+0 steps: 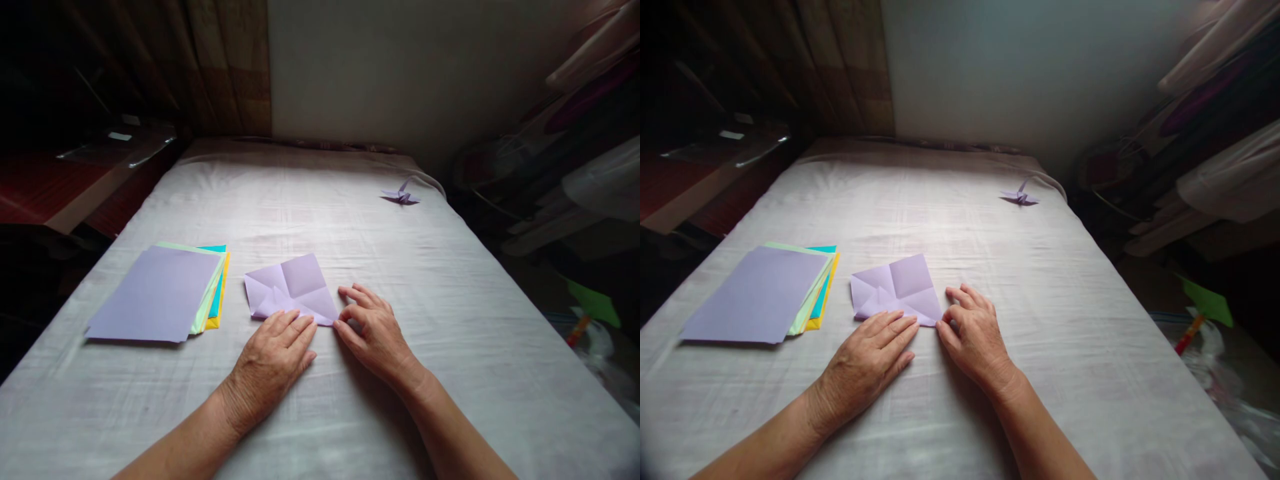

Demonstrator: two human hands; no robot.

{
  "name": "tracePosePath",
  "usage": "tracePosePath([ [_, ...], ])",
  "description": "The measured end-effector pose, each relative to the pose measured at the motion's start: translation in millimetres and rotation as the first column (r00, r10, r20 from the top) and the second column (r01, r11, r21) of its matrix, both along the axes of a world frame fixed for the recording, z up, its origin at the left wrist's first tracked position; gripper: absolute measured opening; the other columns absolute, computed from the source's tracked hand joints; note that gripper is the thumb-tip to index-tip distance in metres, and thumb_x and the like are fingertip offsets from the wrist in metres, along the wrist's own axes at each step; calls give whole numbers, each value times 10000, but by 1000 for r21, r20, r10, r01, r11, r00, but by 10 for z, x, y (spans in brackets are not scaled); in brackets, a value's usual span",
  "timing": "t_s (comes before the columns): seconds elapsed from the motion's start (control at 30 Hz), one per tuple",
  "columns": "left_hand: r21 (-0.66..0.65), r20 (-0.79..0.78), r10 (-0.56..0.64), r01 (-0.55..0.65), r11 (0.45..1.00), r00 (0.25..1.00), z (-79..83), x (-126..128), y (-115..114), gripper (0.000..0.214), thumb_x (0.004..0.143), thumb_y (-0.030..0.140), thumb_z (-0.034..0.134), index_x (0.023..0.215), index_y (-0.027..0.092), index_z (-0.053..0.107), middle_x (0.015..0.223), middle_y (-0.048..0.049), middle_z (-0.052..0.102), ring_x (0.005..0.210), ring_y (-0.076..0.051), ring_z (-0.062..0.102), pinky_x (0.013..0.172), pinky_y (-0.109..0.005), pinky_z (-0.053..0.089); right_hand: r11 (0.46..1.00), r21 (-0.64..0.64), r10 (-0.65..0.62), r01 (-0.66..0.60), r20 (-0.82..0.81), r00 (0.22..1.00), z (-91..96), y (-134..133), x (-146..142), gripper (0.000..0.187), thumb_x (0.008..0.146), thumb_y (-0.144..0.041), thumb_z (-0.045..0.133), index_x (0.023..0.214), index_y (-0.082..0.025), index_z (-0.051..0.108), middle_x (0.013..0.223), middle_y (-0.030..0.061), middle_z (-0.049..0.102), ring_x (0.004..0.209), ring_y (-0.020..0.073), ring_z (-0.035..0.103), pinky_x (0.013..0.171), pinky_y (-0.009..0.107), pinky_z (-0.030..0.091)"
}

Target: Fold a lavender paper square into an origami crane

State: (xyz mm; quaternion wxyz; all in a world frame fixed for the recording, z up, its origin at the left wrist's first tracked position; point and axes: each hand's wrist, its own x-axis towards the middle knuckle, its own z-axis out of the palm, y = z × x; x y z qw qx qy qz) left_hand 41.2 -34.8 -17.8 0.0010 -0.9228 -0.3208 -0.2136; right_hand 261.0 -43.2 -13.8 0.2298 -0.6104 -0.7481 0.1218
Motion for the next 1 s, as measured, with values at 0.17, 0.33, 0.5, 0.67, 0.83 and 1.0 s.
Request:
tracePosePath([
  [0.17,0,6,1,-1,1000,1000,-8,-1,-21,323,966,246,484,1237,132,617,1237,-90,676,1173,-255,589,1026,-421,450,999,-22,-28,28,20,999,23,-10,-18,85,804,-238,664,720,-226,660,1293,72,642,1294,332,488,1019,533,386],
  [0.33,6,19,16,-16,1000,1000,-9,2,-28,320,974,247,468,1224,129,628,1233,-78,681,1157,-254,594,996,-410,463,999,-11,-32,32,30,999,23,-13,-33,98,816,-252,663,722,-223,656,1293,72,642,1292,330,489,1018,527,387],
  [0.5,-20,15,28,-27,999,1000,-1,-2,-19,330,977,256,464,1235,130,626,1256,-64,672,1168,-254,584,996,-409,459,999,14,-33,33,48,998,18,-9,-41,121,836,-249,637,719,-221,643,1283,76,645,1282,327,496,1012,523,390],
  [0.67,-23,6,27,-27,999,1000,2,1,-17,339,974,253,462,1246,129,621,1260,-72,669,1175,-259,579,997,-421,459,999,43,-34,31,65,997,11,-6,-52,118,842,-250,641,730,-215,635,1264,80,654,1265,322,512,1003,509,400],
  [0.83,-24,7,23,-23,999,1000,15,6,-12,341,973,239,449,1245,128,621,1252,-80,671,1173,-260,580,999,-424,459,998,51,-37,34,71,997,12,1,-53,118,846,-250,641,733,-217,635,1258,73,657,1260,317,517,998,501,402],
  [1.0,-31,-4,19,-19,999,1000,23,7,-8,343,965,234,462,1250,125,619,1254,-87,668,1176,-261,579,999,-424,465,998,52,-37,33,78,996,16,2,-57,120,848,-244,635,732,-218,634,1257,74,656,1263,309,514,999,490,399],
])
